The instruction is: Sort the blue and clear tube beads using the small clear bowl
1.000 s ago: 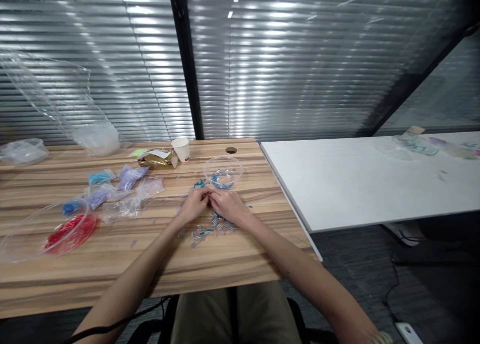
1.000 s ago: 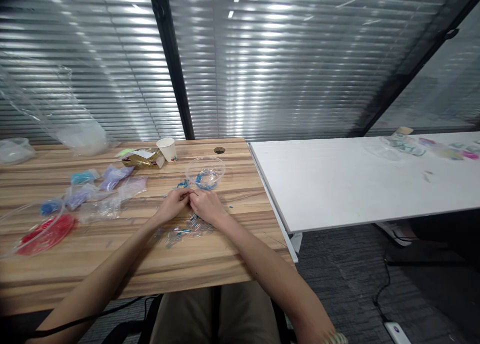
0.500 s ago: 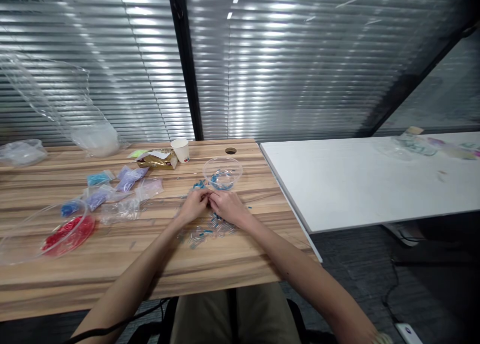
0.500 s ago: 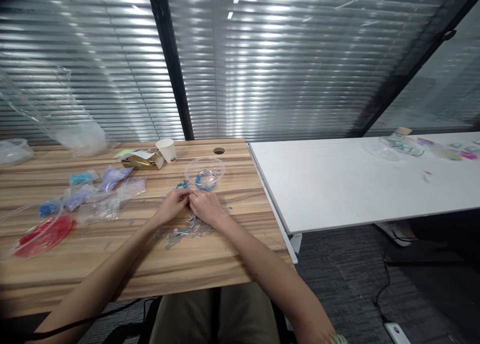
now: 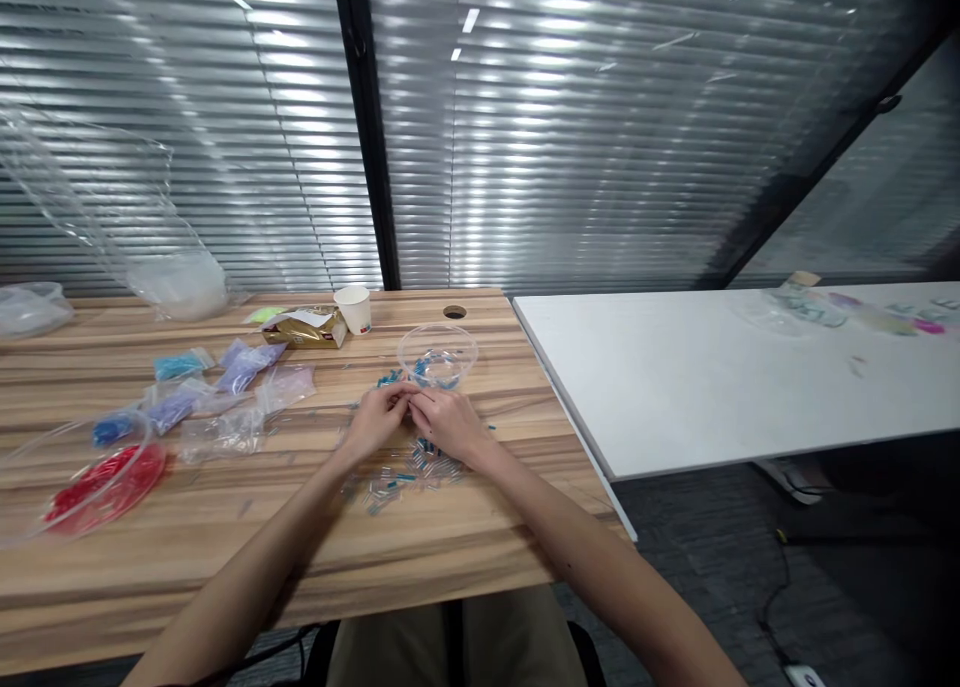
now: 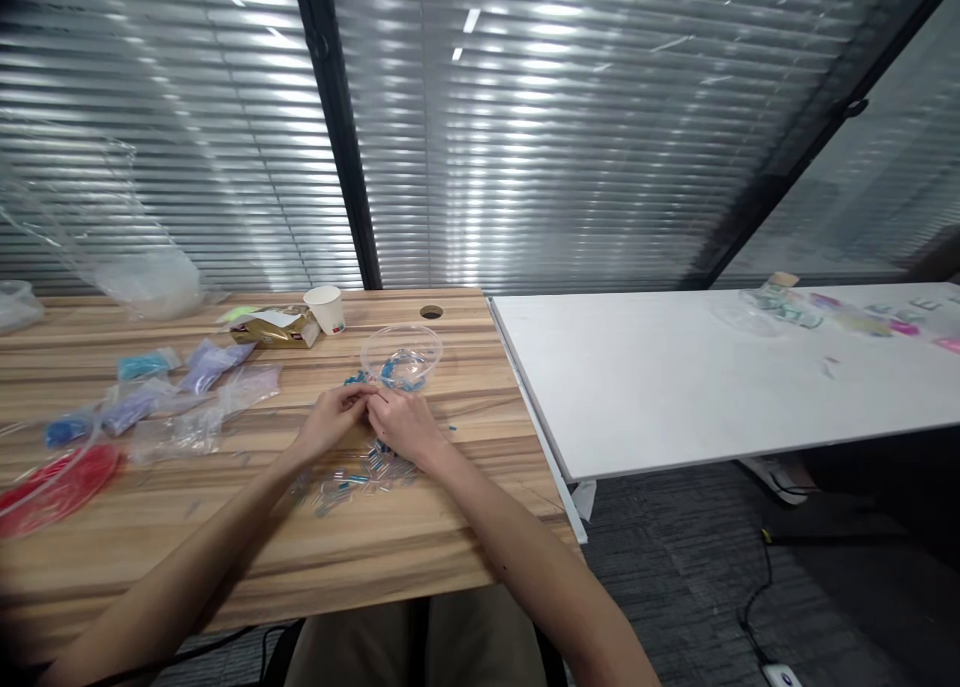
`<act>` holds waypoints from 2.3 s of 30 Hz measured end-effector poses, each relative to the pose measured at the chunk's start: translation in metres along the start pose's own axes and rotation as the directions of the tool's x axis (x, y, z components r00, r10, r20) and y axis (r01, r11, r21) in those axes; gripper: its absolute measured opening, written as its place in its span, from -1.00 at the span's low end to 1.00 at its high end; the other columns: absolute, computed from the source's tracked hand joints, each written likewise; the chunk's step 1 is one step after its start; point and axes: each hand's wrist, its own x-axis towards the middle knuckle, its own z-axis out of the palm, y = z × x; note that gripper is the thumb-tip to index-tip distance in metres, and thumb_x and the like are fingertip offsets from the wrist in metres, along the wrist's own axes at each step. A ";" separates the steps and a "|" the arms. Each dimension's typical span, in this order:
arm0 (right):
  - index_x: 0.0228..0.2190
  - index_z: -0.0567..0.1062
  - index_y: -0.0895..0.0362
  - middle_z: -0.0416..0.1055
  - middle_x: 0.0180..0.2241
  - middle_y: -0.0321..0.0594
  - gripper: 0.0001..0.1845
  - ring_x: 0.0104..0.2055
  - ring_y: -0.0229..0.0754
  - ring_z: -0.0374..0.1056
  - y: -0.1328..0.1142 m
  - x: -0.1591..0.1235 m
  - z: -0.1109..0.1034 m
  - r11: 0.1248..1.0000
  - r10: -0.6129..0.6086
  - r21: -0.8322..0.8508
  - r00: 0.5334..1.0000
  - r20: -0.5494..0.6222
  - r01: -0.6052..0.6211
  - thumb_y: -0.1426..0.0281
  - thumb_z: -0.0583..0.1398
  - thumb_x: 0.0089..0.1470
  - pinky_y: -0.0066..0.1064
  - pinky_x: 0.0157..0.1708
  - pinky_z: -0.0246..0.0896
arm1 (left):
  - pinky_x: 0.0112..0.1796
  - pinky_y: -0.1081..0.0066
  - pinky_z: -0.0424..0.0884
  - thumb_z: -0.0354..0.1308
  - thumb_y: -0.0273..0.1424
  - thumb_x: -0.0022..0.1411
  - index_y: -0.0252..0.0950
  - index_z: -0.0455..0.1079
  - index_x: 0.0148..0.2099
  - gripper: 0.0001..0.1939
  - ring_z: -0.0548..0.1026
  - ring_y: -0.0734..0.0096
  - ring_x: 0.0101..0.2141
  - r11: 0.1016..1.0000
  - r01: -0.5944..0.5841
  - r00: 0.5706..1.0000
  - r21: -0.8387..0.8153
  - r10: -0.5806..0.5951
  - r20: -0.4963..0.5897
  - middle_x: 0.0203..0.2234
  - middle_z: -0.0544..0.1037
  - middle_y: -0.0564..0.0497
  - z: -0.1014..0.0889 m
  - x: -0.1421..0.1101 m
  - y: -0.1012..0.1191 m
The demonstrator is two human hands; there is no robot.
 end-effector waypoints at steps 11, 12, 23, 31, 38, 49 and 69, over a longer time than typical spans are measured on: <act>-0.29 0.45 0.21 0.48 -0.30 -0.14 -0.83 -0.26 -0.18 0.38 0.002 0.000 0.005 0.999 -0.043 -0.013 0.982 -0.183 0.041 0.51 0.05 0.19 -0.41 -0.26 0.25 | -0.28 0.34 0.43 0.17 -0.16 0.04 -0.38 0.45 -0.17 -0.59 0.50 0.22 -0.28 0.905 0.119 0.988 -0.409 -0.147 -0.038 -0.27 0.56 -0.14 0.000 -0.004 0.008; -0.29 0.45 0.21 0.48 -0.31 -0.14 -0.83 -0.26 -0.19 0.38 0.002 0.000 0.004 0.999 -0.043 -0.016 0.983 -0.180 0.041 0.51 0.06 0.19 -0.41 -0.27 0.25 | -0.29 0.36 0.42 0.20 -0.14 0.02 -0.38 0.45 -0.17 -0.57 0.49 0.23 -0.28 0.891 0.128 0.986 -0.435 -0.162 -0.042 -0.27 0.55 -0.13 0.000 -0.004 0.009; -0.35 0.45 0.18 0.45 -0.42 -0.16 -0.74 -0.32 -0.20 0.36 0.003 -0.001 0.005 0.998 -0.044 -0.043 0.974 -0.221 0.035 0.48 -0.01 0.24 -0.41 -0.30 0.22 | -0.46 0.52 0.31 0.34 -0.11 -0.12 -0.37 0.47 -0.33 -0.58 0.37 0.48 -0.50 0.765 0.178 0.973 -0.618 -0.232 -0.007 -0.50 0.49 0.02 0.002 -0.003 0.017; -0.39 0.45 0.18 0.46 -0.42 -0.18 -0.74 -0.36 -0.20 0.35 0.001 -0.002 0.004 0.999 -0.012 -0.041 0.956 -0.293 0.000 0.47 0.00 0.24 -0.40 -0.34 0.18 | -0.36 0.51 0.35 0.42 -0.18 -0.22 -0.36 0.46 -0.37 -0.58 0.40 0.51 -0.45 0.634 0.220 0.960 -0.742 -0.274 0.051 -0.49 0.47 0.03 0.001 -0.005 0.018; -0.38 0.45 0.17 0.45 -0.41 -0.18 -0.78 -0.34 -0.20 0.35 0.005 -0.003 0.009 0.999 0.013 -0.031 0.959 -0.282 -0.022 0.47 0.03 0.22 -0.40 -0.32 0.16 | -0.33 0.50 0.36 0.42 -0.22 -0.18 -0.36 0.47 -0.38 -0.64 0.40 0.51 -0.45 0.605 0.225 0.961 -0.764 -0.268 0.071 -0.51 0.47 0.04 0.002 -0.004 0.016; -0.39 0.45 0.17 0.46 -0.41 -0.19 -0.80 -0.36 -0.20 0.36 0.005 -0.003 0.009 0.999 0.034 -0.014 0.954 -0.298 -0.040 0.49 0.04 0.19 -0.41 -0.34 0.17 | -0.32 0.51 0.35 0.44 -0.26 -0.21 -0.37 0.50 -0.34 -0.63 0.43 0.51 -0.43 0.560 0.239 0.950 -0.793 -0.305 0.070 -0.47 0.52 0.03 0.005 -0.005 0.016; -0.33 0.48 0.18 0.43 -0.45 -0.20 -0.75 -0.41 -0.21 0.32 0.011 -0.004 0.016 0.999 -0.015 0.039 0.923 -0.385 0.032 0.45 0.01 0.23 -0.42 -0.39 0.18 | -0.36 0.55 0.39 0.51 -0.37 -0.40 -0.38 0.55 -0.39 -0.59 0.43 0.55 -0.47 0.421 0.301 0.918 -0.856 -0.372 0.140 -0.48 0.54 0.00 0.003 -0.002 0.007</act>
